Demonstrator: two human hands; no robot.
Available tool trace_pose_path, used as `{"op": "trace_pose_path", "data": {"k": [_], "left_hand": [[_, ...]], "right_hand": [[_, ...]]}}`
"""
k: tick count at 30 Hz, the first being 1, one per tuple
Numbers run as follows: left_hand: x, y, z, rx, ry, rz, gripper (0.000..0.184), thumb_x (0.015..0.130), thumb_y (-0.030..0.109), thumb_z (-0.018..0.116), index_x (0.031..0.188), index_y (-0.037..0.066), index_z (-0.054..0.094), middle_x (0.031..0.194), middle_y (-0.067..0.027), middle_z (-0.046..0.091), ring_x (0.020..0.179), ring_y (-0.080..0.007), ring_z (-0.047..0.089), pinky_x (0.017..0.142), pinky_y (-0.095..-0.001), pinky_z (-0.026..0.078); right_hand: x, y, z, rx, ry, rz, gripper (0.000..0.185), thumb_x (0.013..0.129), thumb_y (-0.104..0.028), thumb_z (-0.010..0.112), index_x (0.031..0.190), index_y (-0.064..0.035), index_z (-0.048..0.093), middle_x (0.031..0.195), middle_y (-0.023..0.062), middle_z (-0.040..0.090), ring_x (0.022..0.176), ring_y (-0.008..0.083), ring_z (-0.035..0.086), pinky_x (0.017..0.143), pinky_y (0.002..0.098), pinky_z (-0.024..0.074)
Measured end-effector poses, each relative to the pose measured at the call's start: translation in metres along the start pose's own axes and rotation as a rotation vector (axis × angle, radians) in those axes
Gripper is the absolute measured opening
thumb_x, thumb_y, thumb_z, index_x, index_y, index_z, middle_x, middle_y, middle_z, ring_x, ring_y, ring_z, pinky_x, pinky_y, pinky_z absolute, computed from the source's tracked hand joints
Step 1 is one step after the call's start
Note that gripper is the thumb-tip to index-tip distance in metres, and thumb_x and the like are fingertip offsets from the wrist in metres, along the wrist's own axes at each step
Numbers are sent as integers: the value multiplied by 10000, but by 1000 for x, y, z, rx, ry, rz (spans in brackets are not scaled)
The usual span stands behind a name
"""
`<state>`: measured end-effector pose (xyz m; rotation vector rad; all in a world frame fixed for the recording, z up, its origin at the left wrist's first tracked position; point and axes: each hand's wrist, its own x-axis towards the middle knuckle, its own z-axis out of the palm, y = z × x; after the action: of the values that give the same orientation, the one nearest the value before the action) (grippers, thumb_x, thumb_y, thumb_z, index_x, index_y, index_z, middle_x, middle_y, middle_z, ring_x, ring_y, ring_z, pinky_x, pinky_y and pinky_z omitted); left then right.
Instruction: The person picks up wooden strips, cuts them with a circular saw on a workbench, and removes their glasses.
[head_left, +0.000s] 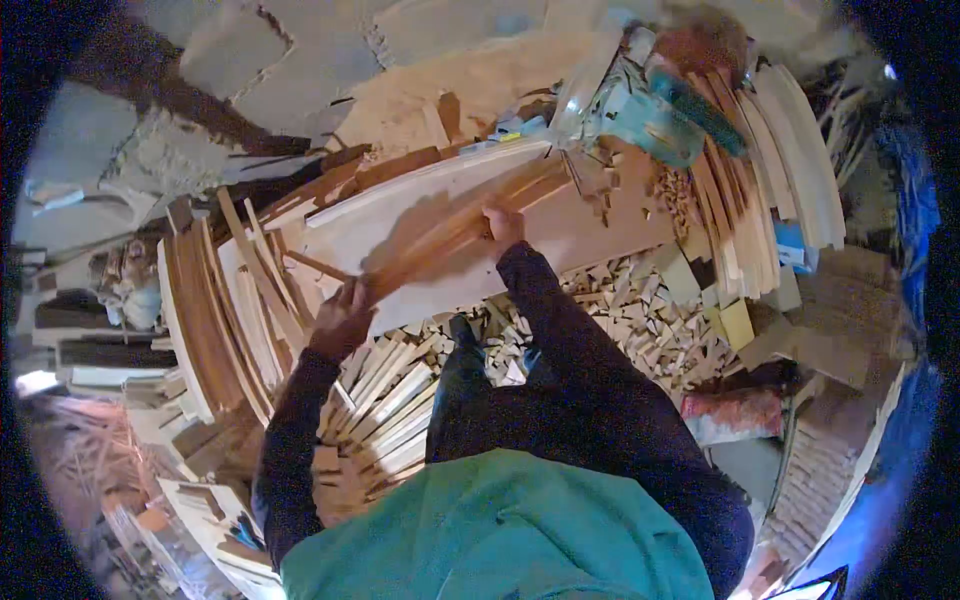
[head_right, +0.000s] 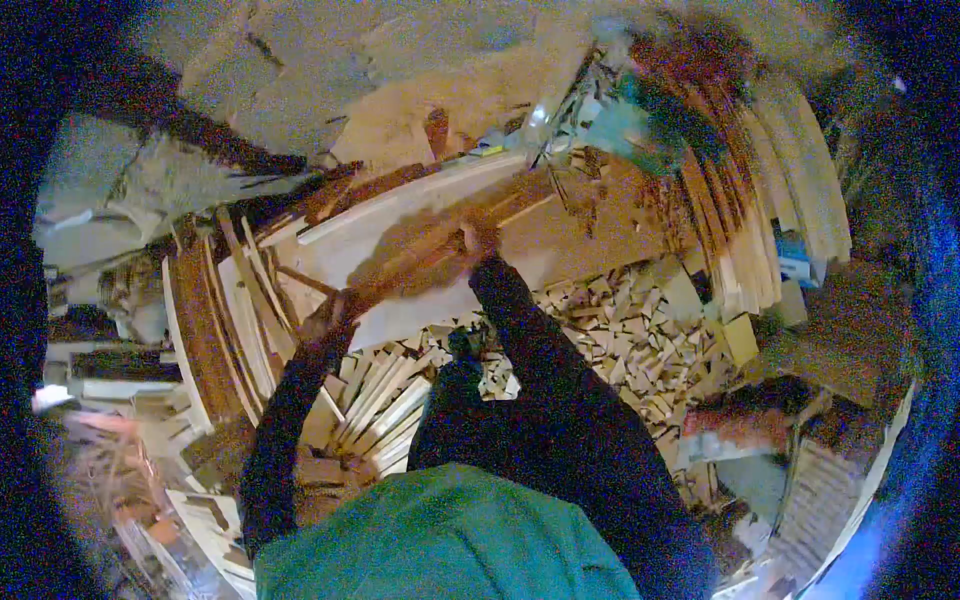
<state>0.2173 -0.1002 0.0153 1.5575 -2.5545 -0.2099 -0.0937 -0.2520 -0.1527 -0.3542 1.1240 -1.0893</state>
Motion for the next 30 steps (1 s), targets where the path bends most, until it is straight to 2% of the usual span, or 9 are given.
{"op": "trace_pose_path", "data": {"k": [3, 8, 12, 16, 18, 23, 25, 27, 30], "left_hand": [[45, -27, -7, 100, -218, -72, 458, 882, 132, 626, 1290, -36, 502, 1135, -215, 604, 960, -366, 628, 788, -418, 571], [77, -98, 33, 83, 24, 18, 440, 854, 61, 598, 1291, 47, 549, 1245, -225, 599, 1213, -434, 526, 1038, -556, 414], [88, -141, 75, 263, 220, 57, 341, 908, 147, 574, 1238, 61, 559, 1165, -218, 529, 1096, -438, 531, 882, -556, 461], [93, -144, 88, 408, 305, -67, 339, 926, 209, 570, 1223, 45, 556, 1274, -248, 513, 1208, -480, 486, 987, -592, 425], [95, -159, 108, 96, 268, -249, 353, 925, 237, 576, 1218, 42, 556, 1293, -253, 510, 1223, -486, 478, 1001, -608, 412], [88, -175, 122, 485, 299, -15, 379, 916, 265, 581, 1193, 9, 547, 1188, -272, 513, 1193, -490, 487, 988, -597, 426], [99, -156, 106, 225, 193, -165, 419, 899, 243, 581, 1237, 2, 523, 1230, -297, 514, 1199, -512, 477, 1039, -608, 395], [102, -147, 99, 279, 278, -156, 445, 888, 242, 588, 1258, 6, 512, 1252, -306, 512, 1198, -521, 473, 1064, -613, 373], [103, -151, 111, 361, 301, -165, 467, 876, 243, 598, 1270, 10, 505, 1292, -303, 499, 1193, -520, 472, 1081, -616, 352]], "right_hand": [[20, -21, 15, 64, -36, -1, 141, 908, -228, 628, 905, -89, 651, 771, 40, 597, 681, 179, 617, 648, 430, 581], [53, -38, 23, 155, -90, 17, 168, 927, -217, 616, 932, -57, 670, 781, 75, 643, 732, 210, 677, 689, 440, 617], [82, -28, 19, 129, -113, -42, 178, 937, -198, 599, 931, -36, 672, 780, 101, 670, 751, 236, 711, 703, 445, 638], [164, 28, -22, -657, -86, -704, 160, 930, -148, 557, 863, -27, 637, 752, 122, 663, 710, 267, 699, 665, 443, 636], [168, 19, -19, -661, -60, -635, 168, 932, -143, 552, 835, -18, 609, 747, 131, 655, 670, 272, 688, 647, 439, 634], [224, 62, -25, -197, 40, -522, 215, 931, -196, 565, 817, -15, 584, 744, 135, 650, 634, 251, 663, 598, 406, 607], [183, 41, -31, -185, 31, -537, 206, 900, -237, 605, 866, -33, 612, 762, 116, 646, 683, 239, 655, 614, 406, 585], [156, 21, -46, 307, -221, -386, 184, 871, -219, 643, 925, -43, 639, 766, 98, 634, 710, 237, 645, 617, 405, 570], [132, -14, -59, -832, 295, -703, 168, 898, -174, 631, 1020, -58, 629, 889, 92, 631, 738, 242, 637, 701, 421, 562]]}}
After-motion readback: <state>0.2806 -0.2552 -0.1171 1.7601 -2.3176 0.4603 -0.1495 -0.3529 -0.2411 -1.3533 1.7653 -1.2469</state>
